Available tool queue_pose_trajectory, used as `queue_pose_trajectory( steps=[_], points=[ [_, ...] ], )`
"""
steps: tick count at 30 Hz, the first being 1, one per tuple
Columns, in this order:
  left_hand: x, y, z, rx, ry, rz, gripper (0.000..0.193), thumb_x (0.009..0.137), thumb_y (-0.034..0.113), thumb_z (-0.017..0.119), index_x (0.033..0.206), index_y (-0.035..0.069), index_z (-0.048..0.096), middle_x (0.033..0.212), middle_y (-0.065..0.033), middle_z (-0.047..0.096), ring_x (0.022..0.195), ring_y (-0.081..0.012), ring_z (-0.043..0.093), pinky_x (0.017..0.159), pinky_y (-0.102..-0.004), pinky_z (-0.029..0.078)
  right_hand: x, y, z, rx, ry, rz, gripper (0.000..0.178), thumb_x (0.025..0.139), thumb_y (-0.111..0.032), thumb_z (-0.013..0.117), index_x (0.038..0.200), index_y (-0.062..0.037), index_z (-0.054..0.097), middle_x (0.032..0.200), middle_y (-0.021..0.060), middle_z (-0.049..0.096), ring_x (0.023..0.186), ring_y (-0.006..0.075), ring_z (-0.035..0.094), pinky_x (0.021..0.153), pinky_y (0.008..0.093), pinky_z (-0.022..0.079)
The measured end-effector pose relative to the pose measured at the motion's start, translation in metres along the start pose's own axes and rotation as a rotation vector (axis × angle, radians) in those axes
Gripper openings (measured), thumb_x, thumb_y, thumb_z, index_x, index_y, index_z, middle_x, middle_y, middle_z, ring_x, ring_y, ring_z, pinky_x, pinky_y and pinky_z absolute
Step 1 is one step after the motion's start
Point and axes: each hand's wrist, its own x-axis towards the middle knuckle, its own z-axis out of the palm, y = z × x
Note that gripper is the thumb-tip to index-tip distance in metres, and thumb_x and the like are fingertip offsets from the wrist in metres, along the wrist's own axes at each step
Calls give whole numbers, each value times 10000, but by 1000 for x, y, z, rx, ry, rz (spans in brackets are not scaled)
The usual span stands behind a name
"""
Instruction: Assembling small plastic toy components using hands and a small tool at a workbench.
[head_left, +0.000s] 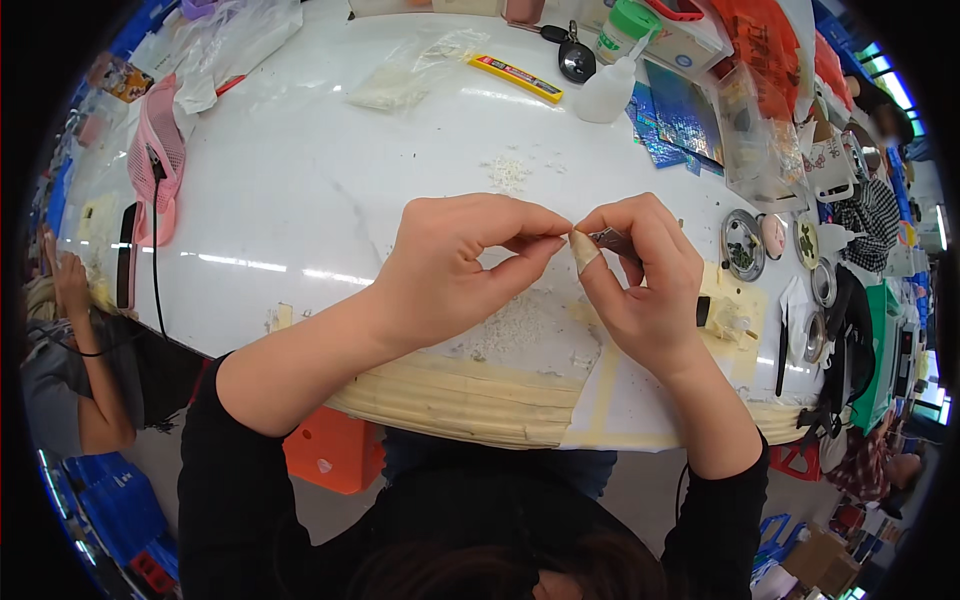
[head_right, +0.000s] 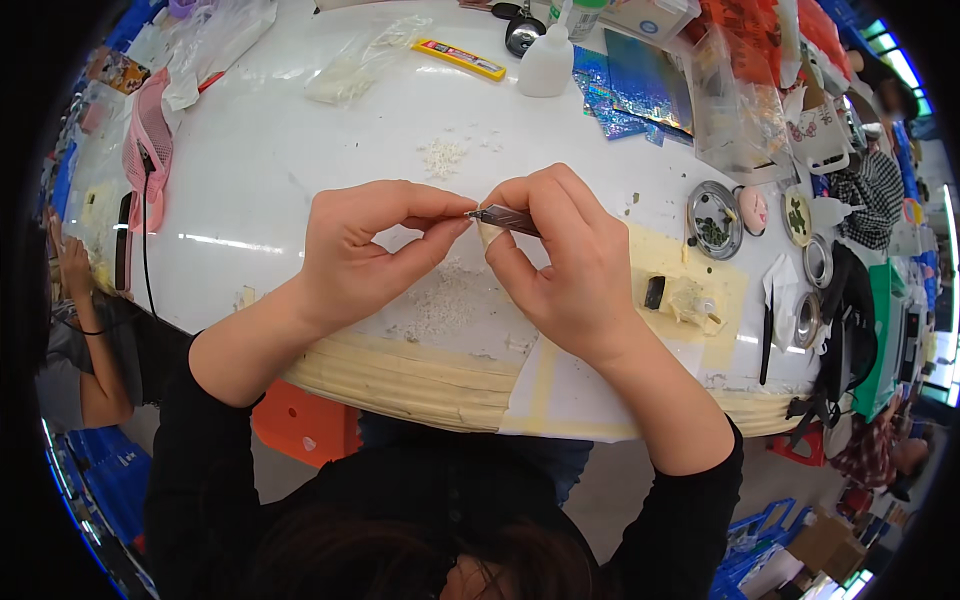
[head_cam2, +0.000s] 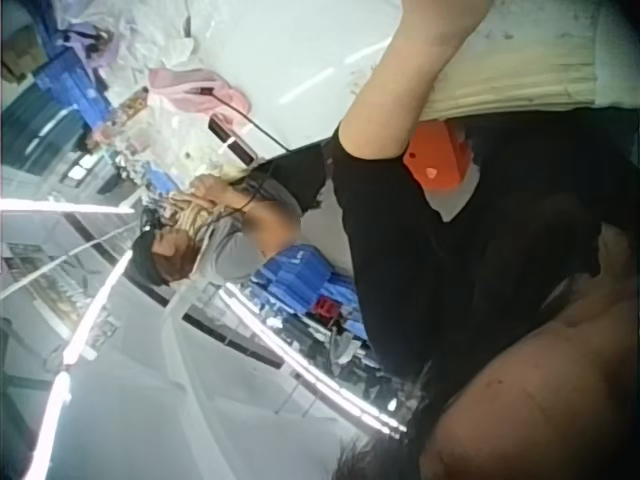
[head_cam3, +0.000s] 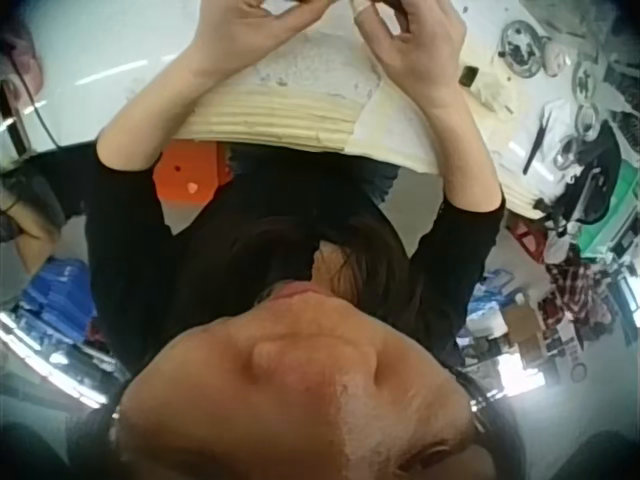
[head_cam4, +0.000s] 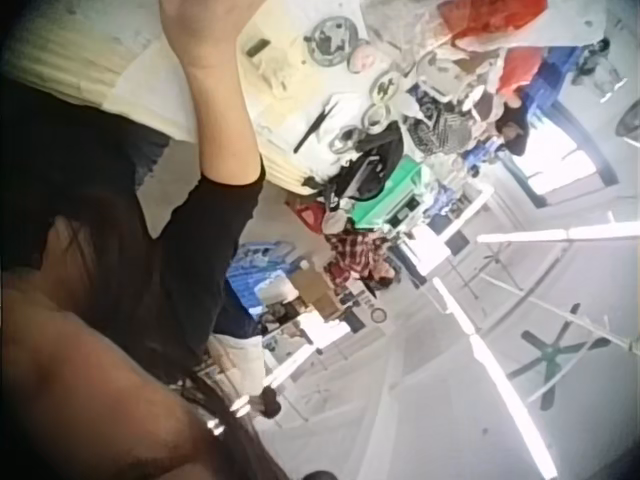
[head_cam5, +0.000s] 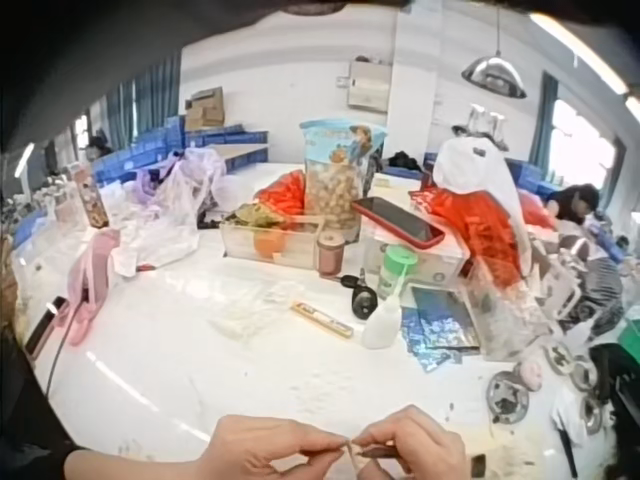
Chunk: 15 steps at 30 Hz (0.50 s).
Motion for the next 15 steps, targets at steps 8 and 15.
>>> queue_pose_trajectory(
  steps=[8, 15],
  points=[
    [-1, 0, -2, 261, -14, 181, 183, 768, -43, 727, 938, 25, 718, 831, -100, 723, 694, -170, 696, 616, -245, 544, -2, -5, 1, 39, -42, 55, 187, 752, 54, 657, 920, -7, 602, 829, 83, 584, 707, 192, 646, 626, 284, 545],
    [-3, 2, 1, -224, -45, -295, 133, 866, 16, 683, 991, -25, 700, 893, -101, 724, 754, -135, 694, 704, -249, 571, -3, -3, 2, 38, -28, -16, 271, 742, 93, 618, 990, -15, 644, 859, 90, 602, 716, 201, 650, 628, 292, 552]
  ],
)
